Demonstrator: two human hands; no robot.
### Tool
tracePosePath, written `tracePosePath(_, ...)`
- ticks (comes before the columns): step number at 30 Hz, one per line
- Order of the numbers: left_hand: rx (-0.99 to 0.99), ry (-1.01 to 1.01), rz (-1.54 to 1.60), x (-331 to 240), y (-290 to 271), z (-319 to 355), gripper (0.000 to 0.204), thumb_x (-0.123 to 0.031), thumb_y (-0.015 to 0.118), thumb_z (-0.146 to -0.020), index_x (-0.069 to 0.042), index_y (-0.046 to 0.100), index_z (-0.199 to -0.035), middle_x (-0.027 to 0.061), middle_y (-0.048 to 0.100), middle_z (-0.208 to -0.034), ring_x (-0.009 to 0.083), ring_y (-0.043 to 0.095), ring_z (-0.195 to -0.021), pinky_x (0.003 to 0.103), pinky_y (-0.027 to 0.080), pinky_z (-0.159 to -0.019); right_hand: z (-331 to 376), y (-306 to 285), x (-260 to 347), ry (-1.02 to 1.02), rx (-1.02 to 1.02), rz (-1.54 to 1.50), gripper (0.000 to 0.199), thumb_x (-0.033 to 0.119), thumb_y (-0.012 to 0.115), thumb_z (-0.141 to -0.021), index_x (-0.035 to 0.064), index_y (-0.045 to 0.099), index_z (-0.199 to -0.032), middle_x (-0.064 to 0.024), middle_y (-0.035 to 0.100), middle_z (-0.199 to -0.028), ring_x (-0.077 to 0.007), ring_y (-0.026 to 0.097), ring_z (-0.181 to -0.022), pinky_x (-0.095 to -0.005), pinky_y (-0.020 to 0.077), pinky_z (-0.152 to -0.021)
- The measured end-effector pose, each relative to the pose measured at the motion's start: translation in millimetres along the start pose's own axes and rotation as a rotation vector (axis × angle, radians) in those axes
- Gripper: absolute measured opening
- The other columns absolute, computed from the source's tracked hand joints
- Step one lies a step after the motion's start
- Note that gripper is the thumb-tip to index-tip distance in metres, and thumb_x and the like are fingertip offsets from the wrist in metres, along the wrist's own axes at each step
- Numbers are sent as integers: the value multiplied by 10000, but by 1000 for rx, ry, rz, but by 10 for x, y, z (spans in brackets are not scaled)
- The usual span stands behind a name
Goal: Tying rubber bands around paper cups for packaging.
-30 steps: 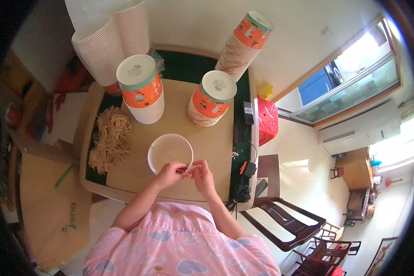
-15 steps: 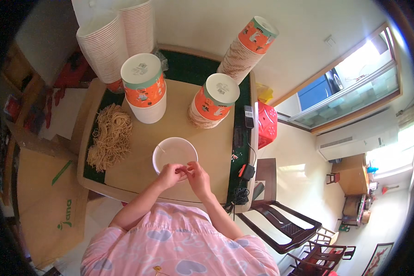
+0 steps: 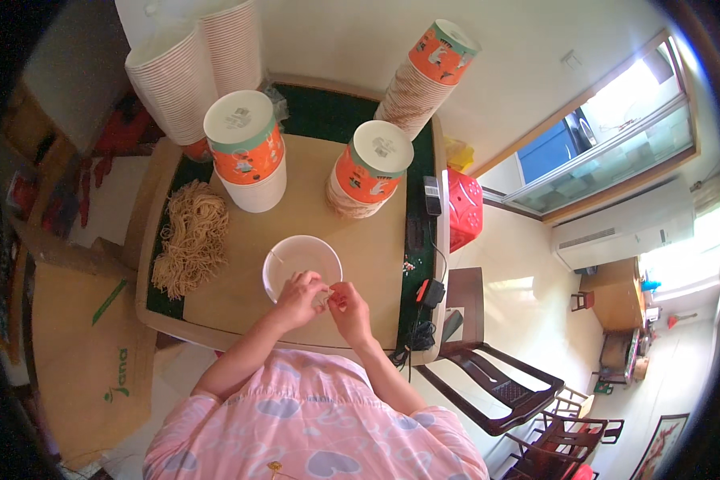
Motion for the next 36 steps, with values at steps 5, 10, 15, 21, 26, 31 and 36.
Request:
tracePosePath(5,78,-64,222,106,159,-52,200,-119,692,-694,-42,623,-865,112,610,-851,253,610,-787,379,493,-750,5,-2,-32,7,-3,-73,255,-67,616,-759,30,529,-979,-48,610,-824,-107,607,-754,-240,505,-678)
tracePosePath(10,46,-345,691,334,292,-27,113,-97,659,-761,-25,607,-830,60,618,-735,153,610,-651,301,500,-619,32,-6,-108,22,-12,-109,256,-60,621,-768,30,526,-988,-34,599,-837,-105,605,-775,-234,505,-702)
tracePosePath(15,72,-264,774,184,255,-47,100,-45,644,-794,-27,620,-890,-39,572,-685,46,526,-609,208,440,-567,24,-20,-74,30,-77,-267,266,-26,630,-782,40,528,-1019,-33,607,-821,-98,591,-734,-231,492,-671)
tracePosePath(21,79,-302,586,136,267,-60,81,-89,665,-784,-19,652,-821,-29,569,-608,29,481,-574,217,413,-522,-55,-106,25,106,-139,-471,243,-41,631,-784,14,523,-995,-26,601,-804,-92,580,-747,-218,478,-671)
tracePosePath(26,66,-373,635,158,232,-52,112,-117,665,-764,-12,657,-803,55,616,-620,67,543,-567,247,450,-538,-168,-377,89,34,-176,-507,218,-42,642,-774,31,569,-967,-49,589,-885,-114,567,-809,-223,457,-716)
tracePosePath(31,28,-329,588,193,263,-29,130,-137,651,-764,-10,652,-791,54,605,-605,82,547,-554,252,449,-536,-223,-414,522,-204,110,169,380,36,681,-708,98,585,-1071,-87,587,-876,-257,561,-877,-337,470,-749)
tracePosePath(36,33,-331,554,137,201,-58,137,-148,651,-760,-12,650,-781,53,598,-596,91,542,-543,257,445,-527,-259,-404,309,-168,143,274,118,67,661,-744,32,629,-852,-121,594,-782,-286,573,-747,-363,471,-651)
Point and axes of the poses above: each hand's wrist, its own z-axis away from the middle knuckle, its own y-axis out of the palm, x = y × z, the point moved 4 cm from there along -z, towards the middle knuckle
